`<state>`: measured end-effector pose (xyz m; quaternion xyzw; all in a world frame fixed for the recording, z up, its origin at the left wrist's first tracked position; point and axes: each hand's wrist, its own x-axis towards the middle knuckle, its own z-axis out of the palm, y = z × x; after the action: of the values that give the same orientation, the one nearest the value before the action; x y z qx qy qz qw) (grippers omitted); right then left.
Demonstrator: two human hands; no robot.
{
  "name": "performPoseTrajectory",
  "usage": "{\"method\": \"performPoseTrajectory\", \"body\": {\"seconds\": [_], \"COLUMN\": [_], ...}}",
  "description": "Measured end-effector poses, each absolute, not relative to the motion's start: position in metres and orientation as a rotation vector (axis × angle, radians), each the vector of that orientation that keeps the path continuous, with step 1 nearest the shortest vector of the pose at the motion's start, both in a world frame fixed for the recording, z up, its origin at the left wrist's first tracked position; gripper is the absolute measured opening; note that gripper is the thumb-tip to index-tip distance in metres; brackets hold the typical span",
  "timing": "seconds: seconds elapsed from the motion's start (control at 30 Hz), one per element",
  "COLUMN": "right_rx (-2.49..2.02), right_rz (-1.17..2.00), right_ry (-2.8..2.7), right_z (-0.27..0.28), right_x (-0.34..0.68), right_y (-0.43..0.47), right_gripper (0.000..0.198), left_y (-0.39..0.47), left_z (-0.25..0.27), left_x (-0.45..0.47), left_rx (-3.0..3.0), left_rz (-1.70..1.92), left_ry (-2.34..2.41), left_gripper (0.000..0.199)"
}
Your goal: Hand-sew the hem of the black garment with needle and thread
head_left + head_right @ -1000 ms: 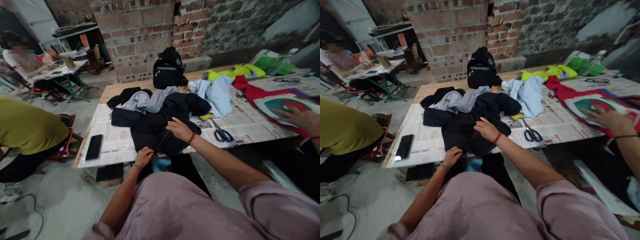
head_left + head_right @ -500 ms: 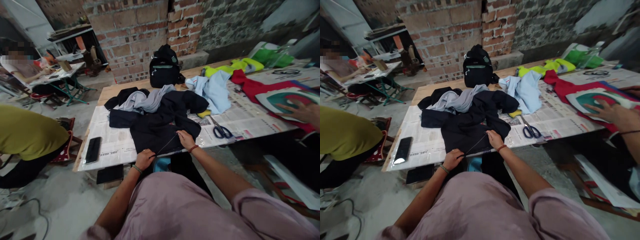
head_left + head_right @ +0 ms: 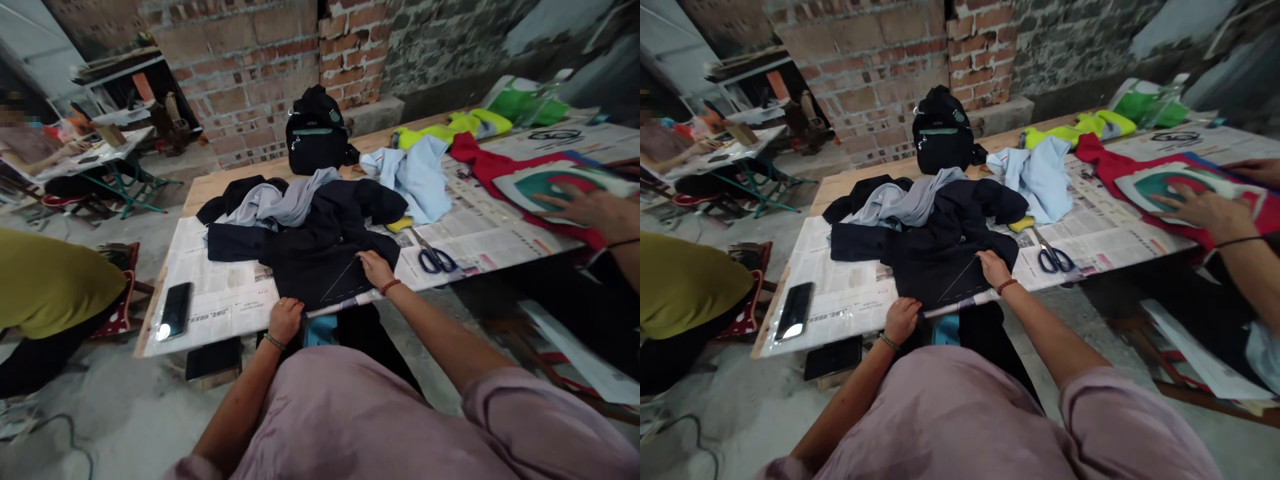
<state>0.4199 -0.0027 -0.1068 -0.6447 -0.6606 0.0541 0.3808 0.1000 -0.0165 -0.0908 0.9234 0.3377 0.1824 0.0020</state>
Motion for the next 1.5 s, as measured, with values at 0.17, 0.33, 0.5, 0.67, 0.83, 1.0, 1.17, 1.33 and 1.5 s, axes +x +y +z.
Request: {"method": "performPoseTrajectory", "body": {"seconds": [0.17, 0.33, 0.5, 0.67, 0.83, 1.0, 1.17, 1.33, 1.5], "right_rx": [-1.567, -1.359, -1.307, -1.362, -1.395, -1.439, -1.460, -1.460, -1.379], "right_rz": [0.365, 0.530, 0.569, 0.524, 0.510, 0.483, 0.496, 0.530, 0.574], "right_ry": [-1.594, -1.839, -2.052, -2.091, -2.135, -2.209, -2.233, -2.295, -2.431], "right_z": [-0.077, -0.062, -0.071, -0.077, -0.081, -0.082, -0.080, -0.072, -0.060], "right_x": [0.389, 0.341, 0.316, 0.313, 0.313, 0.311, 0.310, 0.310, 0.309], "right_y": [-0.025, -0.040, -0.042, -0.042, -0.042, -0.042, -0.042, -0.039, -0.027], "right_gripper": [0.028, 0.020, 0.021, 0.018, 0.018, 0.019, 0.020, 0.020, 0.020], "left_y": [-0.020, -0.024, -0.026, -0.025, -0.024, -0.023, -0.024, -0.025, -0.024], "left_z": [-0.085, -0.084, -0.093, -0.100, -0.103, -0.105, -0.101, -0.096, -0.097], "left_x": [0.104, 0.112, 0.114, 0.113, 0.112, 0.113, 0.115, 0.118, 0.122], "left_rx": [2.872, 2.840, 2.839, 2.862, 2.900, 2.931, 2.920, 2.893, 2.838], "left_rz": [0.551, 0.600, 0.639, 0.659, 0.723, 0.801, 0.823, 0.821, 0.835], "left_ry": [1.034, 1.023, 0.992, 0.986, 0.946, 0.939, 0.966, 1.004, 1.038], "left_gripper": [0.032, 0.026, 0.022, 0.023, 0.022, 0.021, 0.020, 0.021, 0.020]}}
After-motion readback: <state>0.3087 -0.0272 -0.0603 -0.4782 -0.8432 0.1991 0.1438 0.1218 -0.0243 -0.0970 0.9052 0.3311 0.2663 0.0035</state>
